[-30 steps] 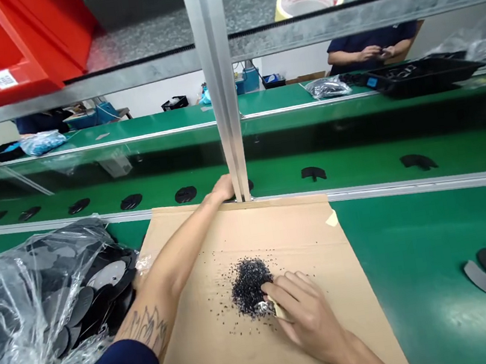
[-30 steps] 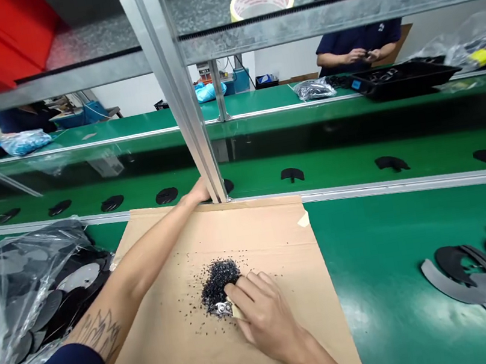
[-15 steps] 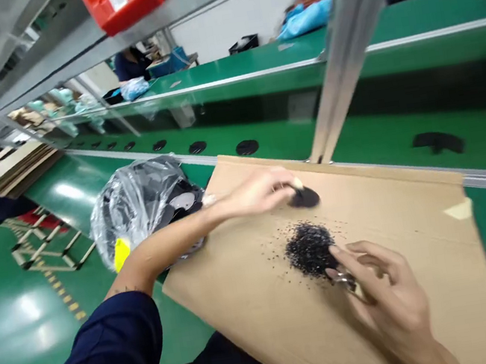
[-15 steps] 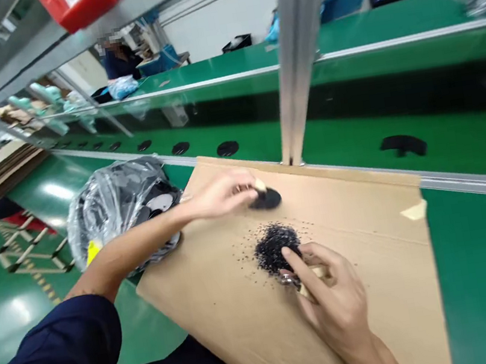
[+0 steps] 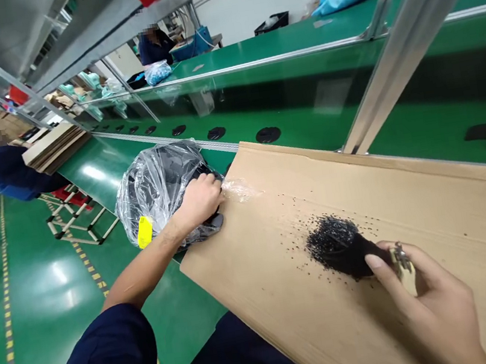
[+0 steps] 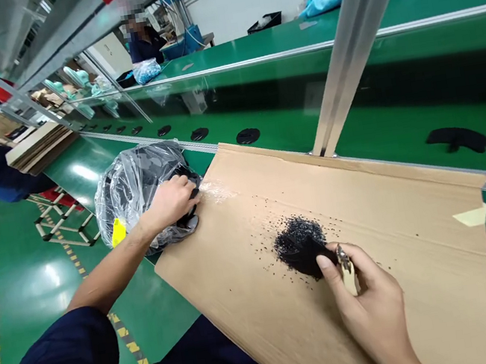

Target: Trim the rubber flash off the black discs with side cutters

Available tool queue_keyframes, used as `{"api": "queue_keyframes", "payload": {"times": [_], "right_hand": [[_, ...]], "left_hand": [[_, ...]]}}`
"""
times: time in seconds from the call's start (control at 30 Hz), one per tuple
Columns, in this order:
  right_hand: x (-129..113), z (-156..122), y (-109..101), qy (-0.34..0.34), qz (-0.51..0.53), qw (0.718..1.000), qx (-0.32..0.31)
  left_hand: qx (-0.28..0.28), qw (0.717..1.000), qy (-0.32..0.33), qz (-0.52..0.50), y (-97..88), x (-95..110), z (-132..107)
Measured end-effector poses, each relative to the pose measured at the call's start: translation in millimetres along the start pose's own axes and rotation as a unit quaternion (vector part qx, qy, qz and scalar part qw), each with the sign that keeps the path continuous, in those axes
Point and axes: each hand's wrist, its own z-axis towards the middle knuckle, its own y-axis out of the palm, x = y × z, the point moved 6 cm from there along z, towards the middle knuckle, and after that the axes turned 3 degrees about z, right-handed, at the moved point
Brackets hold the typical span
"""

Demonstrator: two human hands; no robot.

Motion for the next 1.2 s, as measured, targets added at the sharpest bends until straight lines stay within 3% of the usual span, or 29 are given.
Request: {"api": "queue_keyframes", "payload": {"times": [0.1,0.17,0.23,0.27,0.33,0.4,0.47,0.53,0.57,0.63,0.7,0.77,0.9,0.97,1.1,1.2], "right_hand": [[1,1,-1,0.029,0.023,0.999,0.003],[1,1,-1,0.034,0.04,0.999,0.004],[1,1,0,0.038,0.055,0.998,0.001],[0,0,1,0.042,0.062,0.997,-0.004],[0,-1,3,0.048,0.08,0.995,-0.017],[-1,-3,5,0.054,0.096,0.994,-0.023],[-2,-4,6,0.062,0.103,0.992,-0.022],[-3,-6,7,0.071,0.111,0.991,-0.02],[-4,-6,7,0.076,0.118,0.99,-0.021],[-5,-8,8,0.085,0.136,0.987,-0.026],[-6,-9,8,0.095,0.148,0.984,-0.034],[-6,-10,8,0.1,0.154,0.982,-0.038],[-4,-10,8,0.11,0.16,0.98,-0.036],[-3,-10,9,0.119,0.167,0.978,-0.037],[-1,-10,13,0.139,0.204,0.968,-0.047],[0,-10,15,0.155,0.222,0.961,-0.052]], "left_hand": [[-0.006,0.999,-0.029,0.026,10.6,-20,-4],[0.032,0.999,-0.035,0.003,8.7,-22,-10],[0.116,0.987,-0.025,-0.109,-0.8,-17,-17],[0.153,0.967,-0.01,-0.204,-5.0,-10,-20],[0.177,0.885,0.034,-0.429,-6.9,11,-24],[0.119,0.781,0.079,-0.608,-0.6,48,-24],[0.044,0.689,0.113,-0.714,5.4,92,-26],[-0.018,0.639,0.141,-0.756,8.0,133,-29],[-0.038,0.635,0.153,-0.757,8.1,148,-31],[-0.048,0.666,0.177,-0.723,6.6,169,-33],[-0.022,0.716,0.192,-0.671,4.1,176,-33],[0.025,0.74,0.191,-0.644,1.0,172,-33],[0.144,0.729,0.165,-0.649,-5.5,154,-35],[0.2,0.738,0.178,-0.619,-9.8,150,-39],[0.309,0.757,0.291,-0.497,-19.2,161,-53],[0.334,0.76,0.368,-0.418,-18.0,175,-65]]}}
